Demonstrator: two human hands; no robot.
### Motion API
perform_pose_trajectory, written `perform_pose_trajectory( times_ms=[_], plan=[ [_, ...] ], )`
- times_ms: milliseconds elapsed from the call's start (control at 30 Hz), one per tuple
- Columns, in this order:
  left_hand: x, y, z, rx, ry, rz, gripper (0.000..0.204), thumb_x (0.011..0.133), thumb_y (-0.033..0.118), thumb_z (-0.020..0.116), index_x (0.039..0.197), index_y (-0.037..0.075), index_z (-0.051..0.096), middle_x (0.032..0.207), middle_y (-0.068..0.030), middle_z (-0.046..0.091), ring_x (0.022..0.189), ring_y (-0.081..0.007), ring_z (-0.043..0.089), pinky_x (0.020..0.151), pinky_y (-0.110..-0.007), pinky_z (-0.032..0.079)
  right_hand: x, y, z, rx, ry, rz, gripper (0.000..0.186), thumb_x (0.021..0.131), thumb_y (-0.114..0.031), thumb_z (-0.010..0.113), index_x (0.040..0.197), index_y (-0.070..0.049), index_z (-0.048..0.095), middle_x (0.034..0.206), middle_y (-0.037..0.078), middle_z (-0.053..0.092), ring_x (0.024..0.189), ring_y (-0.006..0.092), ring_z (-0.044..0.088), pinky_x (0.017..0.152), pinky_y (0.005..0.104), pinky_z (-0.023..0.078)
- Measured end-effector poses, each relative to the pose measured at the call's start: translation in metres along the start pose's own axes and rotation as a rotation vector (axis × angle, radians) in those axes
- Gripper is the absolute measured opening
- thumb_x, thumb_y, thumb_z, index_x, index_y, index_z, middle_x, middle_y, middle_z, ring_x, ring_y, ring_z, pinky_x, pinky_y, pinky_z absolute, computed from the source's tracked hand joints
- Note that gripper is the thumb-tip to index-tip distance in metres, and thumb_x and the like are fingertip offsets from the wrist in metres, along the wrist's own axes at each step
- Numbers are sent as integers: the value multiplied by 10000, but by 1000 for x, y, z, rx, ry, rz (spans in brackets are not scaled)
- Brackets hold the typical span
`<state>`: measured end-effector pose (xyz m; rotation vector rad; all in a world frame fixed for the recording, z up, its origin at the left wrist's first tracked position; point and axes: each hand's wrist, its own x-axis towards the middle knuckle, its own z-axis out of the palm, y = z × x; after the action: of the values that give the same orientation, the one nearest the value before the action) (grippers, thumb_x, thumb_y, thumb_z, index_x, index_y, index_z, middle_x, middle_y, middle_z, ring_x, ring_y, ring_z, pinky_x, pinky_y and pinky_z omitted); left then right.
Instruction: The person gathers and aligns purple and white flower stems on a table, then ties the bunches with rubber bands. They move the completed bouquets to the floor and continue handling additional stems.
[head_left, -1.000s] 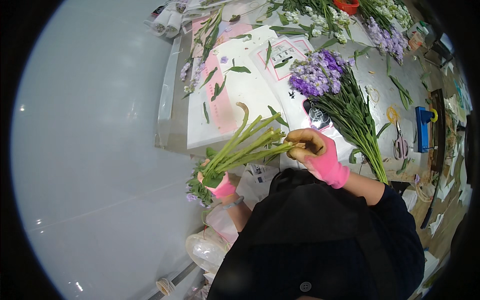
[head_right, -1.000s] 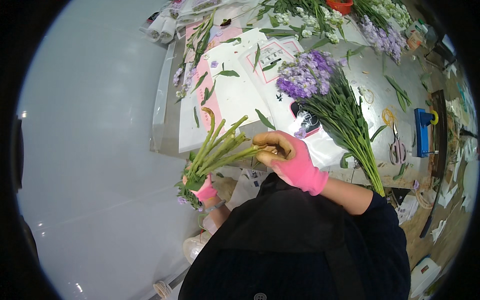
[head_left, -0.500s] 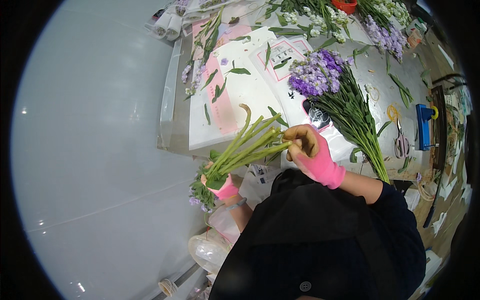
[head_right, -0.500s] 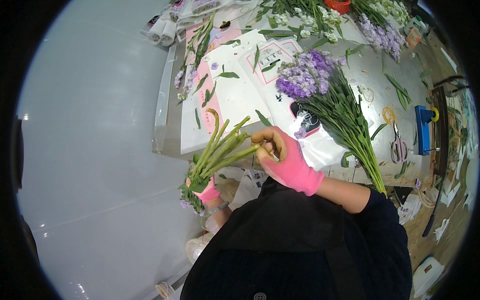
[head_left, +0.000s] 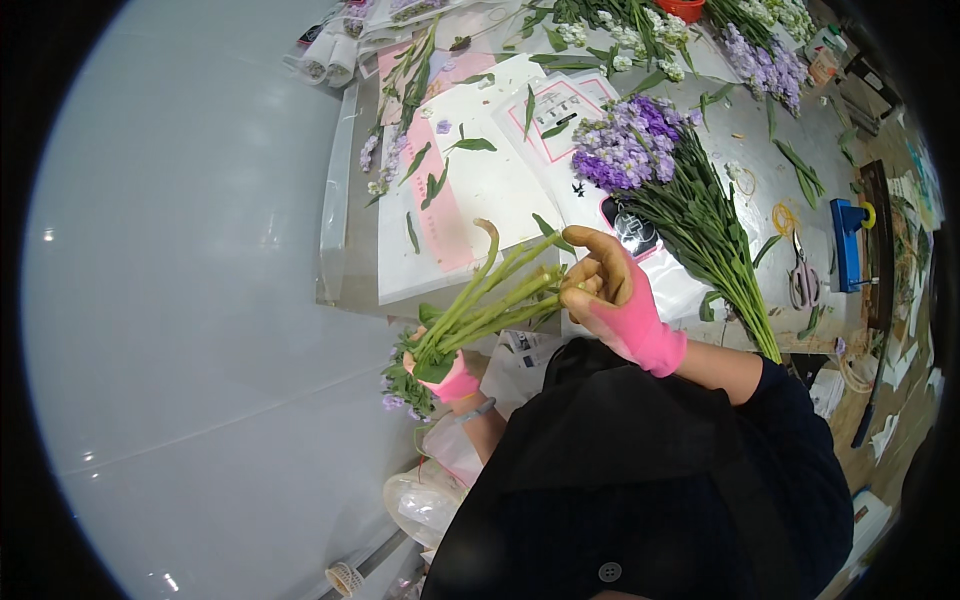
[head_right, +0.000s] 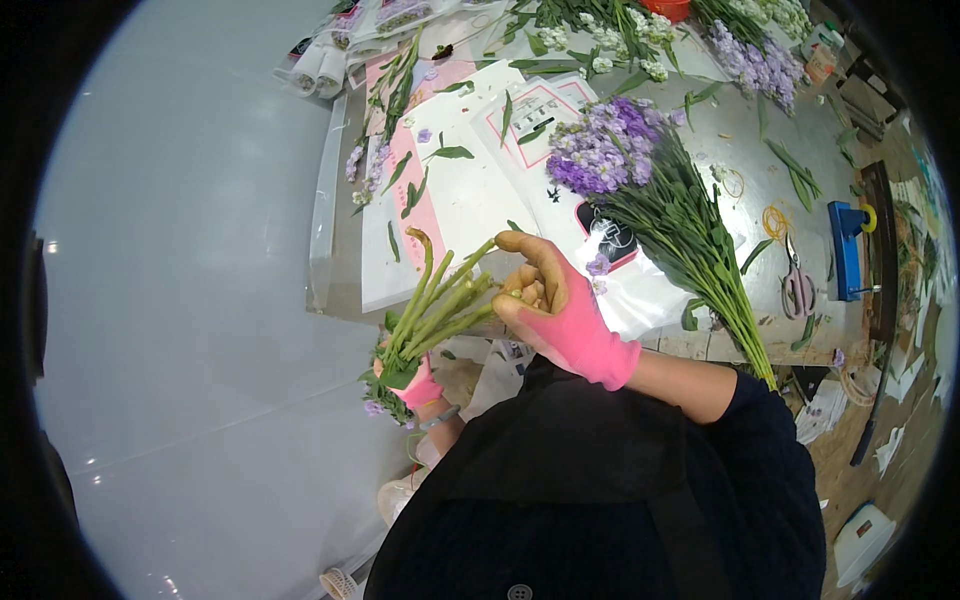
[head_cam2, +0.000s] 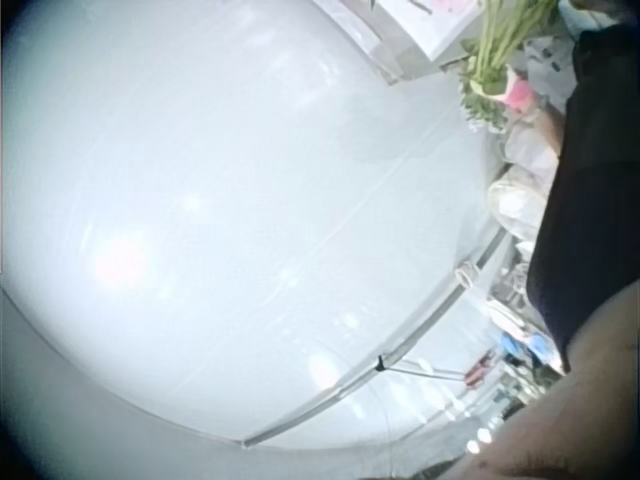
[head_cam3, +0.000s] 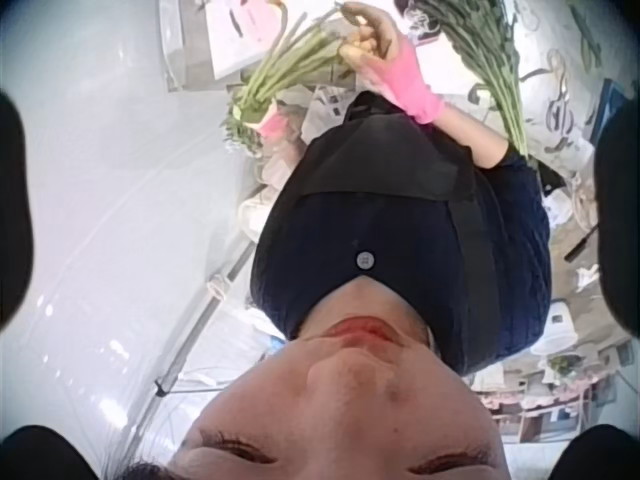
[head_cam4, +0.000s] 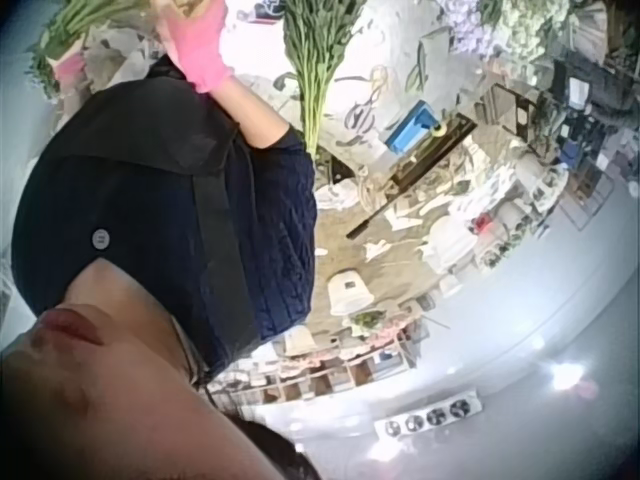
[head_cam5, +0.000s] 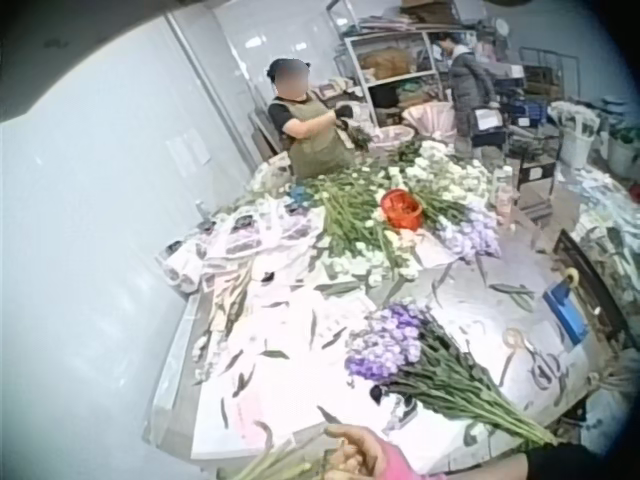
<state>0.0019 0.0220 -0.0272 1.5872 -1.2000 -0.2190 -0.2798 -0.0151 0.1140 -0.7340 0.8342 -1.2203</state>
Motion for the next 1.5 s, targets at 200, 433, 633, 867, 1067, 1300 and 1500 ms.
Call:
perform_pose_trajectory(
  times_ms=[200,433,633,867,1067,1300,1500],
  plan=[
    [0,-15,-5,-27,-85,-57,565,669,-16,660,1126,17,329,1088,-154,511,964,-228,533,849,-335,439,0,0,-2,-117,-2,41,206,788,-61,530,983,6,537,809,-11,489,693,38,426,633,168,371],
    [-2,-11,-1,-99,-45,-102,589,665,-19,661,1138,23,314,1115,-160,492,989,-234,520,842,-335,446,1,21,-5,-245,73,-99,200,784,-45,513,977,0,535,822,23,518,695,67,448,642,200,392],
    [-10,-35,-1,-336,67,-124,576,663,-24,659,1127,22,320,1120,-166,486,987,-232,517,851,-335,441,4,11,3,-331,52,-308,251,770,49,470,1018,4,472,983,63,548,780,79,497,710,201,406],
    [-4,-9,0,-91,87,83,629,631,-25,695,1135,14,320,1096,-173,499,989,-235,516,850,-334,434,5,15,-7,-370,-92,-359,292,756,43,509,1044,3,481,991,60,532,845,101,498,749,221,408],
    [-4,-7,-2,-1033,46,-200,481,726,10,602,1132,29,345,1105,-145,494,966,-236,517,819,-349,456,6,-7,-8,-560,-93,-275,169,705,2,538,870,-34,548,979,88,533,888,169,503,777,282,409],
    [4,-1,0,-1109,44,-387,274,828,287,475,996,71,471,1015,-51,496,966,-153,456,836,-297,383,24,-13,-12,-724,-78,-612,200,658,-32,564,857,-33,548,1033,148,517,919,289,503,814,368,388],
    [13,16,-1,-1630,57,-540,233,841,256,438,939,47,472,919,-60,523,822,-169,511,765,-307,427,27,-9,-19,-1106,-32,-749,287,655,-79,621,924,-45,525,940,120,536,909,318,507,769,395,407]
  ],
)
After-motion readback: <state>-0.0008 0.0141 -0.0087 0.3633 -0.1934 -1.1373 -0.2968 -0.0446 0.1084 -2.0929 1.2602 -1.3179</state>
